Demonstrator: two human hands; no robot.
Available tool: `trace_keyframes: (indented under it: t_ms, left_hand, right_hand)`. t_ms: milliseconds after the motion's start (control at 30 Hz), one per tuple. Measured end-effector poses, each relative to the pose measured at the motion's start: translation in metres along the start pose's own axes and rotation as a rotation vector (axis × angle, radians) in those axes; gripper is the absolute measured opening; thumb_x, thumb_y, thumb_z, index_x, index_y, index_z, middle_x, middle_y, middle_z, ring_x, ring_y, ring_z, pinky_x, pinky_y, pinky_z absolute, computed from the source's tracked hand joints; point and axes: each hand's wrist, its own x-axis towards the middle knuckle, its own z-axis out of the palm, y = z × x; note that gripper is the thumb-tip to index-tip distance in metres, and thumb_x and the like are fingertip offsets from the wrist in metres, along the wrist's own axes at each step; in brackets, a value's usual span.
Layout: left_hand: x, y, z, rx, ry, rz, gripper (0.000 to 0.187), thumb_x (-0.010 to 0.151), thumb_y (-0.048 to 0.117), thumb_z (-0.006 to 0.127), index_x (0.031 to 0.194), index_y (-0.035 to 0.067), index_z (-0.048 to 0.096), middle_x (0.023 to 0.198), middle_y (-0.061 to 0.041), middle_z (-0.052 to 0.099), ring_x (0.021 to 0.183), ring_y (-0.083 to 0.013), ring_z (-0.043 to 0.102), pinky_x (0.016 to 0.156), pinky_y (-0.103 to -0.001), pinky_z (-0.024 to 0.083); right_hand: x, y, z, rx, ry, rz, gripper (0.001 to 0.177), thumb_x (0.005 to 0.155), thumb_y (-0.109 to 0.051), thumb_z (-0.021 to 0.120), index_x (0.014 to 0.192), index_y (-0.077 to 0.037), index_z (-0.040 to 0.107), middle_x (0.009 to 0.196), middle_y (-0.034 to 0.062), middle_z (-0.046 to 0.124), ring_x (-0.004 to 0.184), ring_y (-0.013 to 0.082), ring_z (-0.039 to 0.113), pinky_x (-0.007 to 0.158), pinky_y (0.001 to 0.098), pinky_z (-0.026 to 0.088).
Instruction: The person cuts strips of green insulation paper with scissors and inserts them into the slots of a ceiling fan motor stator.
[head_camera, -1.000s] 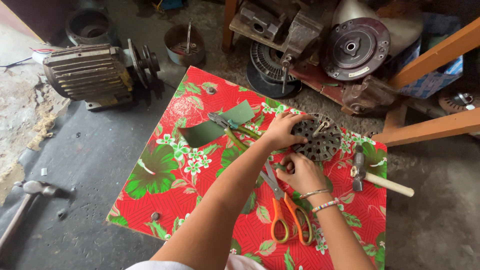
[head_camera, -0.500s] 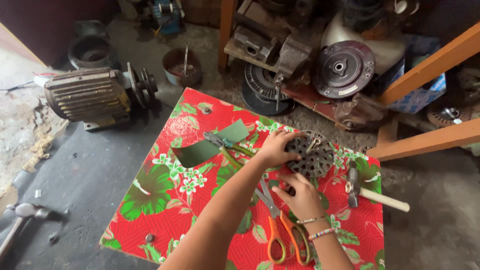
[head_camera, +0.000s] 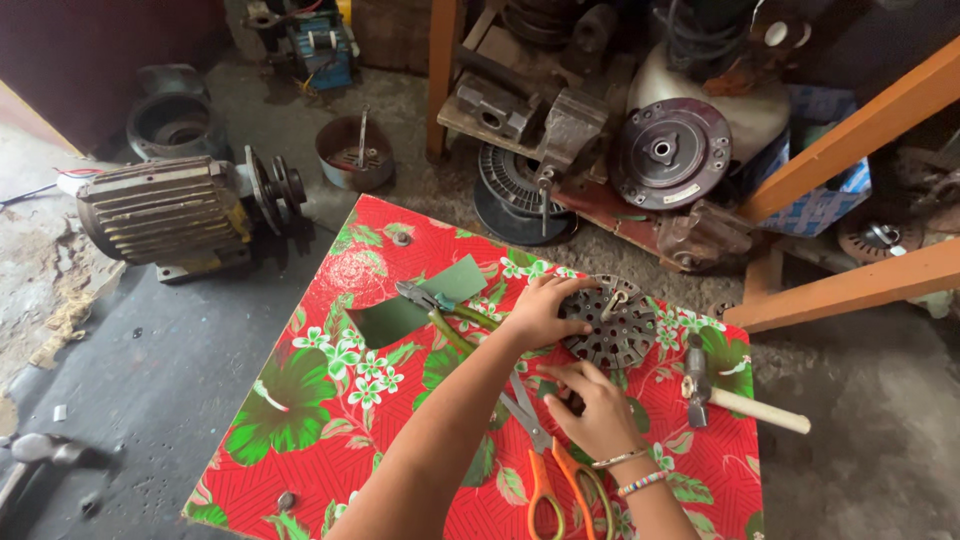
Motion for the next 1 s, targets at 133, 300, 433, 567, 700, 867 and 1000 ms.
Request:
trace_keyframes:
  t_ms: [133,300,433,567,700,867,1000]
  left_hand:
    - [-0.001,0.002,-0.001,-0.001,-0.004,0.000,0.078,0.066,0.033,0.089,0.139,0.028,0.060,0.143,-0.006,0.063,0.138,-0.0426,0.043,0.116,-0.050,0.033]
    - [0.000,0.004,-0.003,-0.007,-0.025,-0.009,0.079,0.066,0.032,0.089,0.139,0.028,0.060,0.144,-0.006,0.062,0.139,-0.0424,0.042,0.118,-0.050,0.031]
    - [-0.001,0.003,-0.002,-0.008,-0.022,-0.006,0.079,0.066,0.033,0.089,0.139,0.027,0.060,0.144,-0.007,0.062,0.140,-0.0426,0.042,0.118,-0.050,0.031]
    - [0.002,-0.001,-0.002,-0.022,-0.013,-0.012,0.078,0.067,0.034,0.088,0.139,0.028,0.060,0.143,-0.007,0.062,0.140,-0.0418,0.043,0.118,-0.049,0.032]
    - [0.001,-0.009,0.006,-0.006,-0.012,-0.012,0.079,0.066,0.034,0.088,0.139,0.028,0.060,0.142,-0.007,0.063,0.138,-0.0416,0.043,0.117,-0.049,0.031]
    - [-0.005,-0.016,0.016,-0.003,0.009,-0.012,0.081,0.069,0.033,0.089,0.143,0.025,0.056,0.144,-0.012,0.059,0.139,-0.0404,0.044,0.118,-0.048,0.032]
    - [0.006,-0.012,0.008,-0.127,0.166,0.029,0.102,0.066,0.026,0.087,0.154,0.011,0.036,0.148,-0.022,0.049,0.135,-0.0415,0.045,0.111,-0.045,0.037]
  right_hand:
    - [-0.001,0.012,0.002,0.042,-0.059,-0.094,0.041,0.078,-0.010,0.072,0.118,-0.019,0.077,0.097,0.0042,0.068,0.076,0.0183,0.070,0.071,0.0317,0.060]
    - [0.006,0.026,0.000,0.065,-0.127,-0.044,0.038,0.079,-0.009,0.074,0.115,-0.019,0.080,0.089,0.0027,0.068,0.073,0.0141,0.071,0.070,0.0287,0.060]
    - [0.012,0.027,-0.003,0.095,-0.139,-0.005,0.031,0.077,-0.013,0.081,0.107,-0.013,0.077,0.089,0.0006,0.070,0.072,0.0112,0.070,0.068,0.0282,0.059]
    - [0.013,0.022,-0.002,0.179,-0.132,0.112,0.029,0.075,-0.013,0.083,0.102,-0.010,0.074,0.089,0.0005,0.070,0.071,0.0103,0.070,0.067,0.0266,0.060]
    - [-0.003,0.015,0.005,0.190,0.005,0.133,0.019,0.077,-0.011,0.083,0.090,-0.004,0.072,0.086,0.0036,0.069,0.068,0.0119,0.071,0.062,0.0258,0.057]
    - [-0.018,0.017,0.003,0.193,0.212,-0.032,0.011,0.080,-0.005,0.079,0.088,-0.003,0.072,0.089,0.0037,0.072,0.072,0.0106,0.071,0.064,0.0243,0.057]
    - [-0.019,0.033,-0.014,0.306,0.468,-0.201,0.011,0.088,-0.003,0.078,0.095,-0.001,0.069,0.105,0.0073,0.072,0.088,0.0141,0.069,0.076,0.0257,0.058]
